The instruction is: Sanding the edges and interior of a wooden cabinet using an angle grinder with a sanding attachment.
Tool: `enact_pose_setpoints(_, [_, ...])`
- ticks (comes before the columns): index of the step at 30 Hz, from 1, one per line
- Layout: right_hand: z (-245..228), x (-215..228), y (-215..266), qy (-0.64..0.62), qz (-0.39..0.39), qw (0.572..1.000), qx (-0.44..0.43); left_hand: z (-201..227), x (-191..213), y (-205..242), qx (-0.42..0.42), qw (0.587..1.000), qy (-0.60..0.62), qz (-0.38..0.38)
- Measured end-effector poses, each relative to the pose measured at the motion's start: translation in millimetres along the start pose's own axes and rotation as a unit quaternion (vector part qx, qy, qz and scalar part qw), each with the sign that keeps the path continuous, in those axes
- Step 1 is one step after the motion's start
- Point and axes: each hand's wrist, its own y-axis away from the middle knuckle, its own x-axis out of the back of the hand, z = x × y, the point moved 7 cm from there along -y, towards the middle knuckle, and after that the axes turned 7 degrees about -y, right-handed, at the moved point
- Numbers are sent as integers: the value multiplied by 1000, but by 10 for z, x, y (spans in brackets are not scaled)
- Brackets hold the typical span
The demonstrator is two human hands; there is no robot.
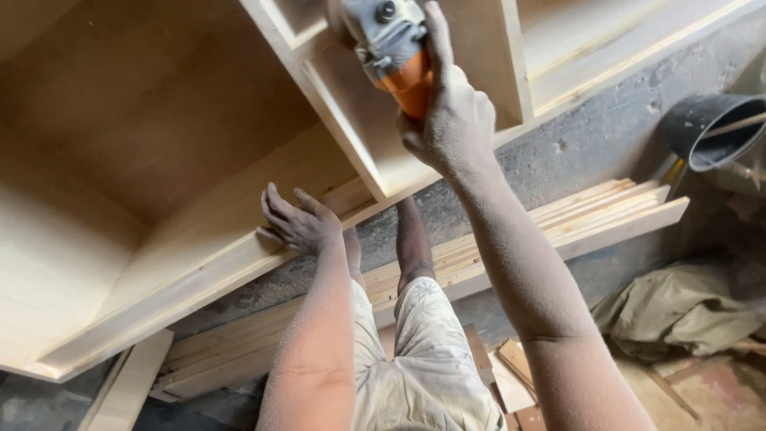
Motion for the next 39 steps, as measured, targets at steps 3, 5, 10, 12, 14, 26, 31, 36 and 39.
enact_pose_setpoints(3, [126,163,-27,-20,29,999,31,24,4,-11,-3,1000,16,20])
enact_pose_setpoints(5, [389,429,-37,-119,47,991,-31,-9,27,6,-1,999,15,46])
enact_pose_setpoints(10, [668,469,-125,-102,94,988,-63,-32,38,5,-5,999,12,51])
enact_pose_setpoints(12, [491,339,-93,-122,98,986,-57,-12,73,-9,-9,999,16,48])
enact_pose_setpoints(14, [215,31,-82,-20,16,998,-53,-17,87,-30,2,1000,12,24])
enact_pose_setpoints(26, [573,787,-127,-98,97,987,-80,-8,115,-55,-14,998,7,58])
enact_pose_setpoints(31, [263,153,-104,-82,51,995,9,-32,61,-69,-9,998,8,55])
enact_pose_setpoints(36, [166,138,-107,-43,26,998,49,-68,72,-65,-9,999,1,42])
enact_pose_setpoints(39, [451,524,-154,-152,78,985,27,-48,83,-64,-8,999,13,52])
